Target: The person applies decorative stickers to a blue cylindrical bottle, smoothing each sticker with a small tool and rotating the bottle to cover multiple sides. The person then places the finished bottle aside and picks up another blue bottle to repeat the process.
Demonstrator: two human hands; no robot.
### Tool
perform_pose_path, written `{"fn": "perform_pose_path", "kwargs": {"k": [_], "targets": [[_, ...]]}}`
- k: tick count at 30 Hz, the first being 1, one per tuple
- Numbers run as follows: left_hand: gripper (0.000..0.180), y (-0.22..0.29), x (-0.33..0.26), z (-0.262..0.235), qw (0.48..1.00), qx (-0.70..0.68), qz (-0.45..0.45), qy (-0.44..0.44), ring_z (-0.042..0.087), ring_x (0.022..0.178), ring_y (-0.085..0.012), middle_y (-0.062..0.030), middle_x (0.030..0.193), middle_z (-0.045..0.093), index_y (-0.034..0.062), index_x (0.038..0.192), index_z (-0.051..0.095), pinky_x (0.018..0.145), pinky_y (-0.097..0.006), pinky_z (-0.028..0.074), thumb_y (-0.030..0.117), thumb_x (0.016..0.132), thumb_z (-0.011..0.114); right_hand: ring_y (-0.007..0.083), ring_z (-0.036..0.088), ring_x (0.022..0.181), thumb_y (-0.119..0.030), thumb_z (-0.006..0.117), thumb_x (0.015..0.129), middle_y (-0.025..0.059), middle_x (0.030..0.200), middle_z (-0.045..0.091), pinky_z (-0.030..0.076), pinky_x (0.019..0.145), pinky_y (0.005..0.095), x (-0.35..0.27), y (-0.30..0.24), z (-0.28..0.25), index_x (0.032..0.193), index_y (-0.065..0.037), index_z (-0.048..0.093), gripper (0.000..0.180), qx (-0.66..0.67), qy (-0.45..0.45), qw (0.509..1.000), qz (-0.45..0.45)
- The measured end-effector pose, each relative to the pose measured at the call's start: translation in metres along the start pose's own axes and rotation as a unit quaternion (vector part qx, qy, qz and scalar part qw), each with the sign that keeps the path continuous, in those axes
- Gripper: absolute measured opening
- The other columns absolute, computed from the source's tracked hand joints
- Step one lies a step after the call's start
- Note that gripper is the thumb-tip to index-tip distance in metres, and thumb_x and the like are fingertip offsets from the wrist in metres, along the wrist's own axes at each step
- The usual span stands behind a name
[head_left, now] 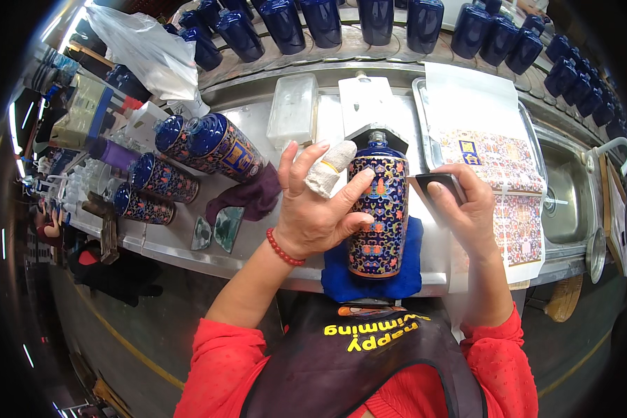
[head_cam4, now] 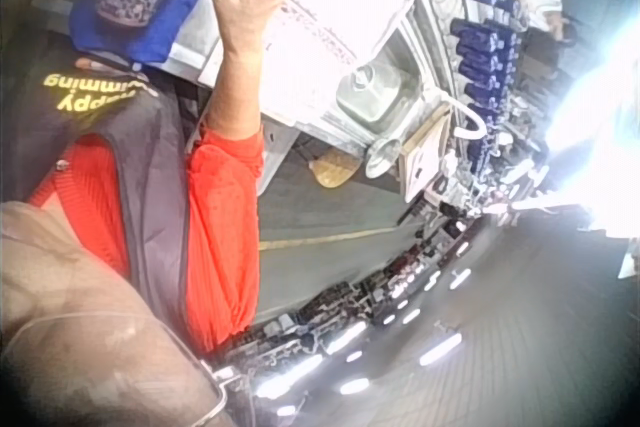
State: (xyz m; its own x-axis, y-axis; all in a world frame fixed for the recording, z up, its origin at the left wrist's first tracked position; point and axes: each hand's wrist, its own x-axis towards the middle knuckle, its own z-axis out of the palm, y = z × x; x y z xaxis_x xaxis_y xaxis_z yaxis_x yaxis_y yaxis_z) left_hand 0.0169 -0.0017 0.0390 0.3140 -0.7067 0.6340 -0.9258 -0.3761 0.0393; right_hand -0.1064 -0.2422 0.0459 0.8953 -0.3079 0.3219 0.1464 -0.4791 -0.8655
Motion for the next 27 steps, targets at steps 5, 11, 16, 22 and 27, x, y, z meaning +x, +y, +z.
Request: {"fn": "perform_pose_path", "kwargs": {"k": [5,11,16,22,27], "targets": [[0.060,0.000,0.001,0.001,1.000,-0.007,0.008,0.001,0.040,0.135,-0.0333,-0.0153,0.132,0.063,0.0203,0.124,0.075,0.121,-0.053,0.019,0.066,0.098,0.046,0.0054,0.058,0.074,-0.010,0.071,0.095,0.0010,0.088,0.066,0.046,0.066,0.0212,0.001,0.000,0.001,0.106,0.001,0.066,0.016,0.000,-0.001,1.000,-0.009],[0.037,-0.005,0.011,0.001,0.997,-0.067,-0.033,0.034,0.042,0.132,-0.0356,-0.0169,0.129,0.063,0.0176,0.115,0.074,0.117,-0.057,0.023,0.047,0.096,0.062,0.0056,0.058,0.075,-0.010,0.071,0.095,0.0009,0.088,0.066,0.046,0.066,0.0212,0.002,0.002,0.001,0.106,0.001,0.066,0.016,0.005,-0.002,1.000,-0.005],[0.019,-0.008,0.031,0.007,0.978,-0.176,-0.098,0.051,0.045,0.129,-0.0414,-0.0199,0.126,0.062,0.0085,0.103,0.068,0.110,-0.050,0.030,0.018,0.086,0.068,0.0052,0.059,0.076,-0.010,0.071,0.095,0.0008,0.090,0.066,0.047,0.066,0.0208,0.003,0.000,0.002,0.108,0.001,0.066,0.017,0.003,-0.004,1.000,-0.011],[0.019,-0.007,0.039,0.008,0.932,-0.279,-0.217,-0.083,0.059,0.115,-0.0280,-0.0094,0.097,0.072,0.0100,0.108,0.061,0.121,-0.055,0.015,0.017,0.090,0.063,0.0047,0.059,0.078,-0.009,0.071,0.095,0.0003,0.092,0.066,0.047,0.068,0.0199,0.005,-0.005,-0.003,0.110,0.001,0.065,0.018,0.051,-0.018,0.997,0.060],[0.018,-0.010,0.041,0.011,0.910,-0.317,-0.240,-0.117,0.064,0.099,-0.0168,0.0039,0.065,0.066,0.0120,0.108,0.057,0.123,-0.060,0.001,0.019,0.092,0.060,0.0043,0.059,0.079,-0.009,0.070,0.096,-0.0003,0.091,0.067,0.047,0.070,0.0198,0.011,-0.005,-0.004,0.110,0.000,0.065,0.017,0.039,-0.013,0.999,0.035]]}}
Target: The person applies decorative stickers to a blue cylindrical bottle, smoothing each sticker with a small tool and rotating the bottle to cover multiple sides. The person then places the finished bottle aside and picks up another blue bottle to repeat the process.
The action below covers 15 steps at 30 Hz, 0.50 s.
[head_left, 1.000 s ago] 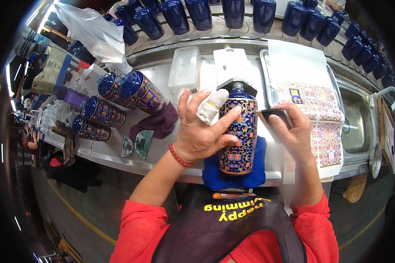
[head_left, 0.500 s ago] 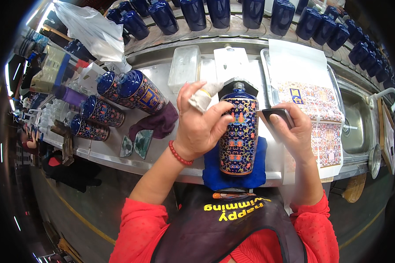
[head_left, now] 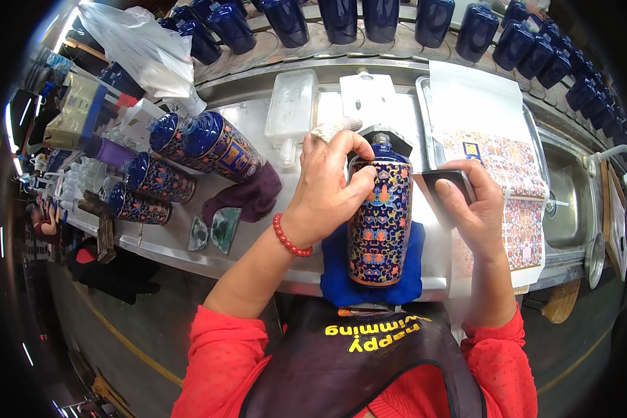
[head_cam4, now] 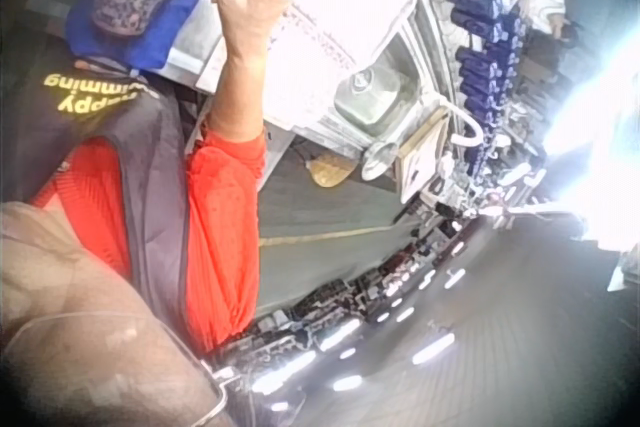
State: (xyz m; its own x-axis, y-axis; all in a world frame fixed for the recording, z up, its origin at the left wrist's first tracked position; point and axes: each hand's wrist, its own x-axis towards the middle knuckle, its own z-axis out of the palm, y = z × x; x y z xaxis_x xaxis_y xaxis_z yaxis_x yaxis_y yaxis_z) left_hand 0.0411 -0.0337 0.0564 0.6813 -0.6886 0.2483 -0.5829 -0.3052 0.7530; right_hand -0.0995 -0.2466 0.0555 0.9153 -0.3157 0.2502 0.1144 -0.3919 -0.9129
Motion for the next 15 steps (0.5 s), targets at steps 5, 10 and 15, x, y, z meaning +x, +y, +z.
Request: {"fn": "perform_pose_path", "kwargs": {"k": [5,10,15], "targets": [[0.019,-0.0034,0.0028,0.0037,1.000,0.009,0.005,0.016,0.061,0.097,-0.0170,0.0017,0.068,0.065,0.0112,0.107,0.058,0.118,-0.057,0.004,0.018,0.089,0.062,0.0042,0.059,0.079,-0.008,0.070,0.096,-0.0002,0.092,0.067,0.047,0.070,0.0194,0.0043,-0.0011,0.0019,0.110,0.000,0.065,0.017,-0.007,-0.001,1.000,-0.012],[0.021,-0.0048,0.0041,0.0066,0.999,-0.009,0.021,0.049,0.050,0.093,-0.0295,-0.0084,0.083,0.058,0.0085,0.098,0.062,0.094,-0.044,0.036,0.018,0.081,0.069,0.0039,0.059,0.080,-0.008,0.070,0.096,0.0002,0.093,0.068,0.048,0.070,0.0192,0.0077,-0.0011,0.0036,0.112,0.000,0.065,0.018,-0.004,-0.006,1.000,-0.012],[0.023,-0.0047,0.0032,0.0061,0.998,-0.008,0.037,0.058,0.049,0.099,-0.0331,-0.0120,0.095,0.062,0.0074,0.099,0.062,0.097,-0.045,0.035,0.019,0.081,0.070,0.0038,0.060,0.080,-0.008,0.070,0.096,0.0003,0.093,0.068,0.048,0.071,0.0195,0.0109,-0.0005,0.0054,0.112,-0.001,0.065,0.018,-0.024,-0.006,0.999,-0.038]]}}
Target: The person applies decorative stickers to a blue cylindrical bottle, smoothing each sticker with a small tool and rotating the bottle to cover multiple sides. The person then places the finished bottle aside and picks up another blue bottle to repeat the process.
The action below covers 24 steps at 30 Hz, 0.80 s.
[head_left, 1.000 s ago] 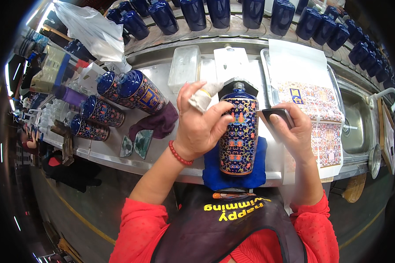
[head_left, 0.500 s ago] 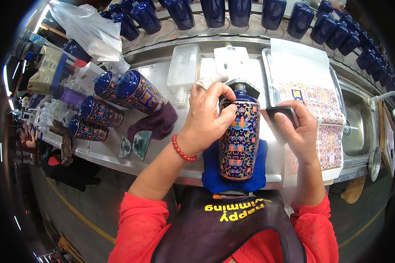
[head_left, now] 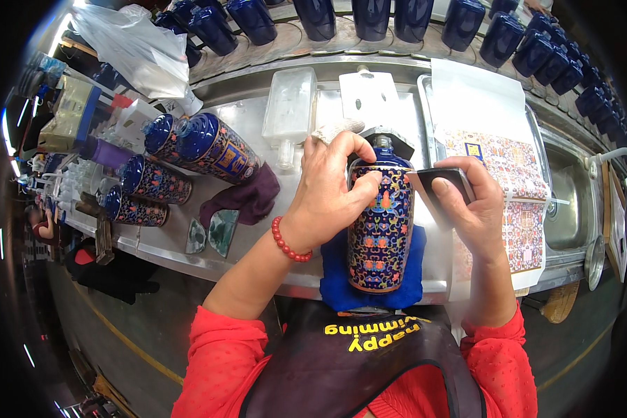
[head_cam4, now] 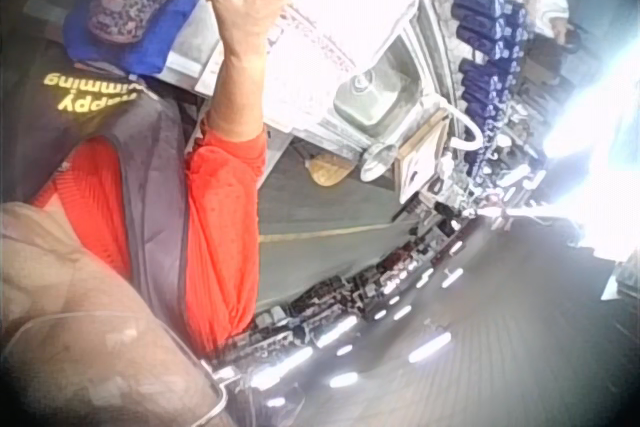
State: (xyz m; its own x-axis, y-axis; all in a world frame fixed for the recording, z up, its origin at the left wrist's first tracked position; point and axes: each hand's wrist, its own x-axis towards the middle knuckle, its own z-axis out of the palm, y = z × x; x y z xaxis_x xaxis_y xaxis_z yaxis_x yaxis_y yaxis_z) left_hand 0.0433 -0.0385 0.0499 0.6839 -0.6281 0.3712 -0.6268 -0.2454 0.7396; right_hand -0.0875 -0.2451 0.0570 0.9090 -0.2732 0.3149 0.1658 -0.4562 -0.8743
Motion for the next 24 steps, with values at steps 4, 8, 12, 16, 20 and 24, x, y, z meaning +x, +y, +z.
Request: {"fn": "perform_pose_path", "kwargs": {"k": [4,8,12,16,20,24], "targets": [[0.023,-0.001,-0.002,0.003,0.997,-0.069,-0.042,-0.002,0.049,0.101,-0.0333,-0.0120,0.099,0.064,0.0069,0.100,0.061,0.099,-0.044,0.035,0.019,0.082,0.069,0.0042,0.060,0.081,-0.008,0.069,0.096,0.0005,0.094,0.068,0.048,0.071,0.0197,0.002,-0.002,0.000,0.113,-0.001,0.063,0.019,0.005,-0.009,1.000,0.015],[0.022,-0.004,-0.003,0.003,0.990,-0.123,-0.069,-0.017,0.051,0.098,-0.0290,-0.0107,0.104,0.063,0.0061,0.102,0.060,0.095,-0.041,0.037,0.016,0.084,0.068,0.0053,0.059,0.083,-0.008,0.069,0.094,0.0012,0.095,0.066,0.048,0.073,0.0204,0.004,-0.006,0.000,0.112,-0.001,0.061,0.021,-0.004,-0.011,1.000,0.005],[0.019,-0.006,-0.003,0.000,0.998,-0.052,-0.006,-0.032,0.063,0.079,-0.0113,-0.0092,0.114,0.053,0.0026,0.109,0.058,0.067,-0.024,0.053,0.002,0.090,0.064,0.0066,0.058,0.085,-0.005,0.070,0.092,0.0018,0.095,0.063,0.047,0.075,0.0208,0.004,-0.013,0.001,0.110,0.000,0.061,0.021,-0.007,-0.015,1.000,0.003],[0.021,-0.003,-0.004,0.000,0.997,-0.059,-0.022,-0.041,0.062,0.079,-0.0100,-0.0084,0.111,0.055,0.0023,0.110,0.057,0.065,-0.024,0.052,0.002,0.090,0.064,0.0135,0.060,0.077,0.000,0.072,0.084,0.0061,0.088,0.063,0.047,0.069,0.0255,0.005,-0.021,0.003,0.104,0.000,0.064,0.021,-0.049,0.006,0.995,-0.081],[0.021,-0.003,-0.006,0.002,0.984,-0.143,-0.087,-0.057,0.061,0.080,-0.0091,-0.0074,0.109,0.057,0.0028,0.111,0.057,0.068,-0.023,0.051,0.004,0.091,0.064,0.0233,0.062,0.069,0.002,0.076,0.076,0.0106,0.082,0.062,0.049,0.063,0.0335,0.005,-0.027,0.007,0.099,-0.001,0.069,0.024,-0.093,0.024,0.984,-0.149],[0.021,-0.007,-0.005,0.003,0.992,-0.108,-0.050,-0.031,0.060,0.088,-0.0110,-0.0069,0.106,0.059,0.0024,0.110,0.057,0.074,-0.025,0.051,0.005,0.090,0.064,0.0246,0.060,0.069,0.004,0.077,0.072,0.0094,0.081,0.061,0.048,0.060,0.0349,0.002,-0.029,0.015,0.103,-0.003,0.071,0.032,-0.139,0.041,0.969,-0.202]]}}
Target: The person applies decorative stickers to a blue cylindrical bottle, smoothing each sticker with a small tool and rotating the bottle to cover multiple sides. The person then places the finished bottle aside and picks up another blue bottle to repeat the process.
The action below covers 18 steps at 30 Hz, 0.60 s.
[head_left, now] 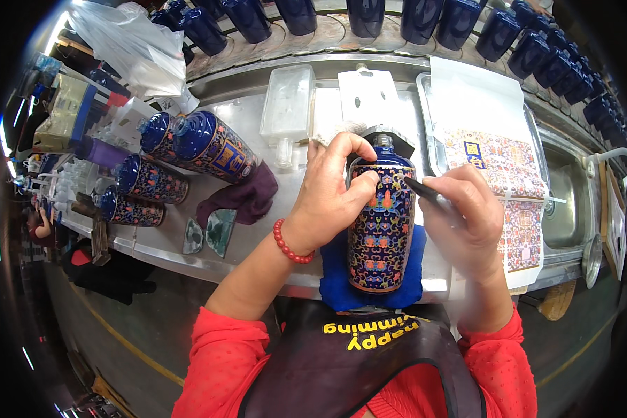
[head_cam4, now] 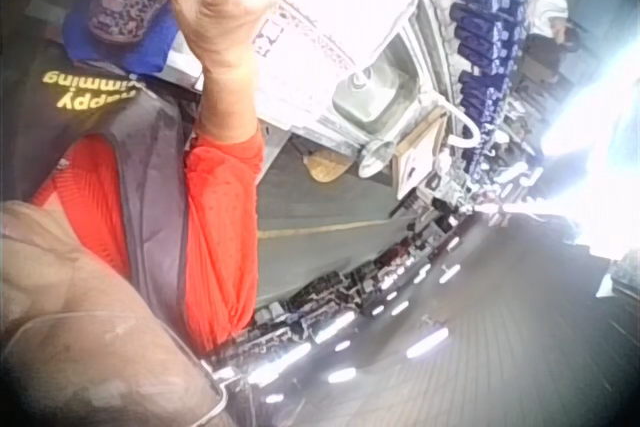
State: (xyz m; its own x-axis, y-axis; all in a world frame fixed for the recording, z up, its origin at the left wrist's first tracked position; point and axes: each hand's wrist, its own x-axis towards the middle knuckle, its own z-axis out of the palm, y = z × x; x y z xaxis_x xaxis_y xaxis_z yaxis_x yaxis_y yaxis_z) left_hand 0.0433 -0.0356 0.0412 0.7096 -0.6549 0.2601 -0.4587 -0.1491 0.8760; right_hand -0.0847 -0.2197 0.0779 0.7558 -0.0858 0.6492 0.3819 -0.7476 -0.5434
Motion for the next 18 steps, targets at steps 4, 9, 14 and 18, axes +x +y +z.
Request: {"fn": "perform_pose_path", "kwargs": {"k": [4,9,14,18], "targets": [[0.023,-0.0026,0.0008,0.0009,0.992,0.086,0.081,0.032,0.058,0.098,-0.0136,-0.0069,0.105,0.058,0.0020,0.109,0.059,0.080,-0.028,0.050,0.004,0.087,0.064,0.0232,0.065,0.070,0.014,0.079,0.063,0.0100,0.083,0.064,0.051,0.058,0.0322,-0.0030,-0.0023,0.0049,0.106,-0.005,0.068,0.048,-0.036,-0.017,0.999,-0.028],[0.023,0.0015,-0.0012,0.0050,0.999,-0.030,-0.004,0.012,0.056,0.097,-0.0171,-0.0069,0.104,0.058,0.0030,0.109,0.058,0.085,-0.033,0.045,0.007,0.087,0.064,0.0238,0.066,0.070,0.014,0.080,0.062,0.0101,0.083,0.064,0.052,0.059,0.0325,-0.0023,-0.0049,0.0061,0.104,-0.005,0.069,0.047,-0.049,-0.026,0.998,-0.022],[0.024,0.0024,0.0010,0.0086,0.998,-0.060,-0.008,0.022,0.052,0.093,-0.0257,-0.0080,0.096,0.061,0.0050,0.106,0.057,0.102,-0.042,0.033,0.012,0.085,0.065,0.0244,0.065,0.069,0.014,0.081,0.061,0.0103,0.082,0.064,0.051,0.058,0.0328,-0.0014,-0.0090,0.0064,0.103,-0.005,0.069,0.047,-0.065,-0.032,0.997,-0.012],[0.025,0.0008,0.0020,0.0076,0.998,-0.061,-0.014,0.018,0.052,0.092,-0.0251,-0.0080,0.094,0.060,0.0050,0.106,0.057,0.101,-0.042,0.034,0.013,0.084,0.066,0.0244,0.064,0.068,0.014,0.081,0.061,0.0106,0.081,0.064,0.051,0.057,0.0327,-0.0009,-0.0087,0.0084,0.104,-0.004,0.069,0.048,-0.065,-0.014,0.998,-0.012]]}}
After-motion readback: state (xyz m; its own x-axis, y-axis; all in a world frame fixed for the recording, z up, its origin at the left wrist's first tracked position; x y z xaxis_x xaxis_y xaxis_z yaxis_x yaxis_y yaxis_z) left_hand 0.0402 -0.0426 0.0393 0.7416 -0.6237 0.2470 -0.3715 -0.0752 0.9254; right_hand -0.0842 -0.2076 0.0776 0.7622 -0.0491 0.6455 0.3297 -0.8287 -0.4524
